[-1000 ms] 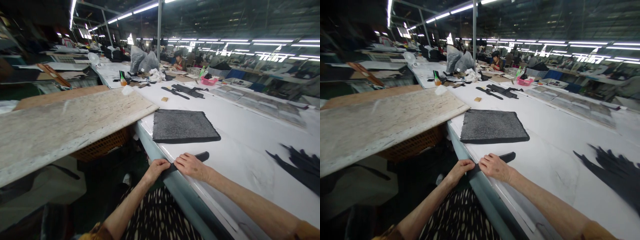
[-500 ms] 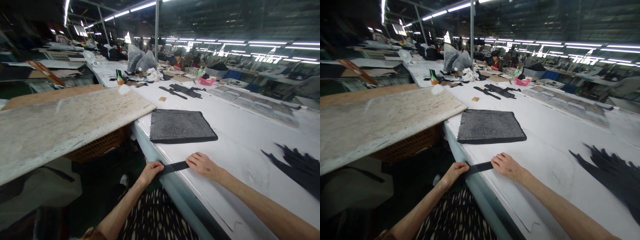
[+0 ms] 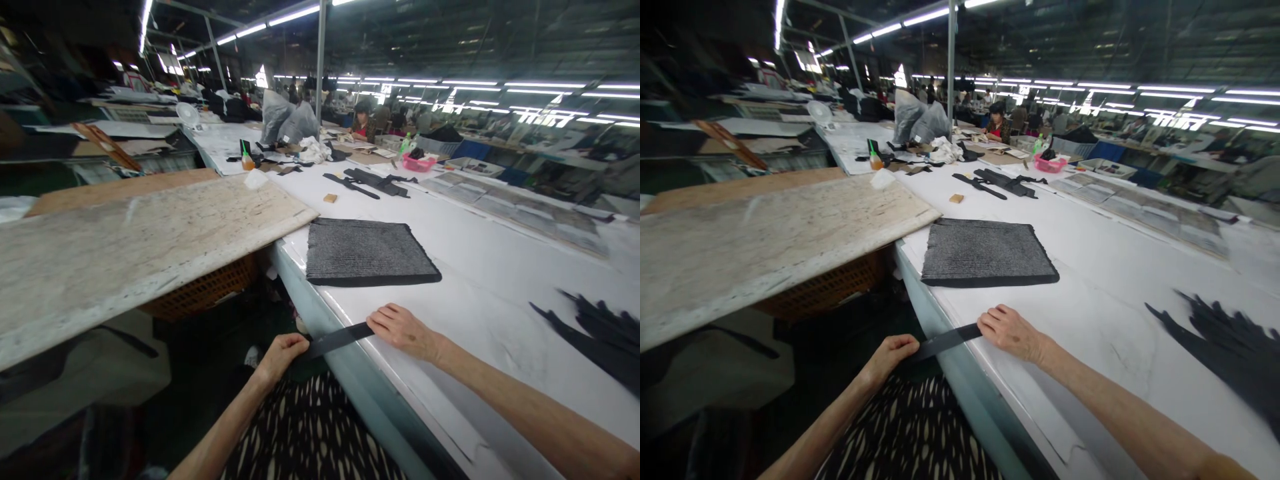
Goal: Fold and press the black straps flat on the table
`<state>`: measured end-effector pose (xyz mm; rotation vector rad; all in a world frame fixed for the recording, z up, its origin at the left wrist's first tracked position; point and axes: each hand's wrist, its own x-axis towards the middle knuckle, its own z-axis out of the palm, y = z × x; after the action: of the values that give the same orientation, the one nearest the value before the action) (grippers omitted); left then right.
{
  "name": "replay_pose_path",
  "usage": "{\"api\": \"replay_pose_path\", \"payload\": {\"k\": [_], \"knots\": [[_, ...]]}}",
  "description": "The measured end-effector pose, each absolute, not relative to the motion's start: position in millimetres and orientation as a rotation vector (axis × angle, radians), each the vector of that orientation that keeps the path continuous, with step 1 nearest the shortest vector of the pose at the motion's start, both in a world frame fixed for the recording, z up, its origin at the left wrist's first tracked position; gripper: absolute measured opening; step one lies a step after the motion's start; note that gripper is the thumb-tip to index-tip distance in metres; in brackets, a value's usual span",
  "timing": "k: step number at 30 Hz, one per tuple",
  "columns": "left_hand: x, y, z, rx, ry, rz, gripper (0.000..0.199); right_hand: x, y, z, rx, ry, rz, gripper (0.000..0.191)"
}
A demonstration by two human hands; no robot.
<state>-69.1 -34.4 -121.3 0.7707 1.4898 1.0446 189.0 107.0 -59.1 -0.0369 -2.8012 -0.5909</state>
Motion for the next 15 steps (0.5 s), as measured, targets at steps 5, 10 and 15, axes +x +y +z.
{"api": "replay_pose_path", "payload": {"k": [5,10,15], "knots": [[-70,-28,-133,0.775,1.547,1.045,0.031,182,104,-59,0.003,-2.787,-0.599,0.019],[-77,-37,-141,0.738,1.578,1.033,0.031,165,98,-57,0.125,-2.778,-0.608,0.015],[-84,-53,-129,0.773,1.616,1.033,0.03,172,100,-58,0.091,-2.787,-0.61,0.016]]}}
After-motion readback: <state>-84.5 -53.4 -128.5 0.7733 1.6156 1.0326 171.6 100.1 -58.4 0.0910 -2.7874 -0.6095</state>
